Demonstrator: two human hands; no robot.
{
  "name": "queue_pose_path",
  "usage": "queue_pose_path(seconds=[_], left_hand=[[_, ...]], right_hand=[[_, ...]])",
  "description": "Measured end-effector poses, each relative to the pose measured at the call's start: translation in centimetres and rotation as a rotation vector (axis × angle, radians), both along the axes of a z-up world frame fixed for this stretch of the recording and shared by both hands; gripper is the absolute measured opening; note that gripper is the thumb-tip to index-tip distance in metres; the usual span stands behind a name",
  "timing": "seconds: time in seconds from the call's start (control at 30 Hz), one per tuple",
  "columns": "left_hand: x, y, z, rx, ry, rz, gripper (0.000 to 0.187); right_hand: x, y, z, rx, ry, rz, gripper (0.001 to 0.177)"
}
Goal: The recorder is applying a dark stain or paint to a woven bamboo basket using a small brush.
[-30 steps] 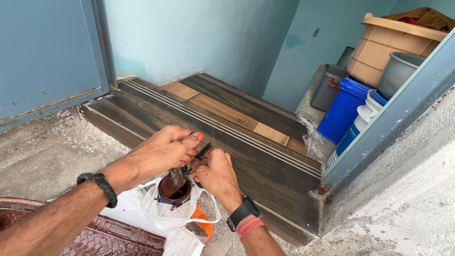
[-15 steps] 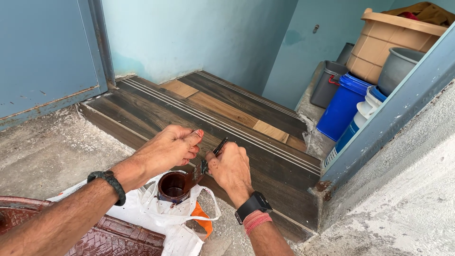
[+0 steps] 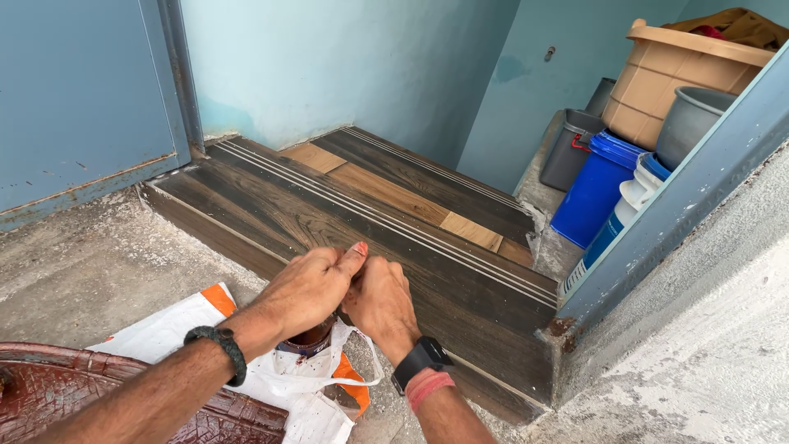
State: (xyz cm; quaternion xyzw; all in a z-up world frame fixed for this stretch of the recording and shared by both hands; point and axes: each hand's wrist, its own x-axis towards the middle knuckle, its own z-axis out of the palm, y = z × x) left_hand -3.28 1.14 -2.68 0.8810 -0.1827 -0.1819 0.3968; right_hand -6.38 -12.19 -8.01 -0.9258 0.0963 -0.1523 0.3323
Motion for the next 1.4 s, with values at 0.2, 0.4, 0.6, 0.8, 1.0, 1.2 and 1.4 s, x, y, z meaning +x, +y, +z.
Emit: queue_pose_path(seconds=[0.2,0.4,0.6,0.8,1.0,1.2,1.4], left_hand=[[-1.0,-0.4,0.1,-0.048,-0.021,-0.022,0.072],[0.6,1.2,0.0,0.012,-0.118,0.084,0.081],[1.2,2.6,0.4,0.04,-0.013,0.096,0.085],[2.0,3.0,2.9,-0.051,0.002,-0.004,0.087],[2.2,4.3,5.5,-0.222,0.079,-0.047,0.094],[1.5,7.9,5.9,-0.19,0.069,0.021,0.095],[-0.1,12.6,6.0,-0.131,0.082,0.158,0.092]], right_hand=[[-1.0,0.1,0.6,-0.176,-0.091,-0.154,0.027],[-1.1,1.9,1.7,-0.067,-0.002,-0.023,0.017],[-1.3,3.1,1.2,0.025,0.075,0.08,0.017],[-1.6,2.7,2.7,0.15,-0.018,0.023,0.02],[-2.0,4.1,5.2,0.246,0.004,-0.001,0.027],[-1.4,7.2,4.7,0.358,0.036,0.118,0.03],[-1.2,11.5,4.4,0.417,0.116,0.279,0.029]])
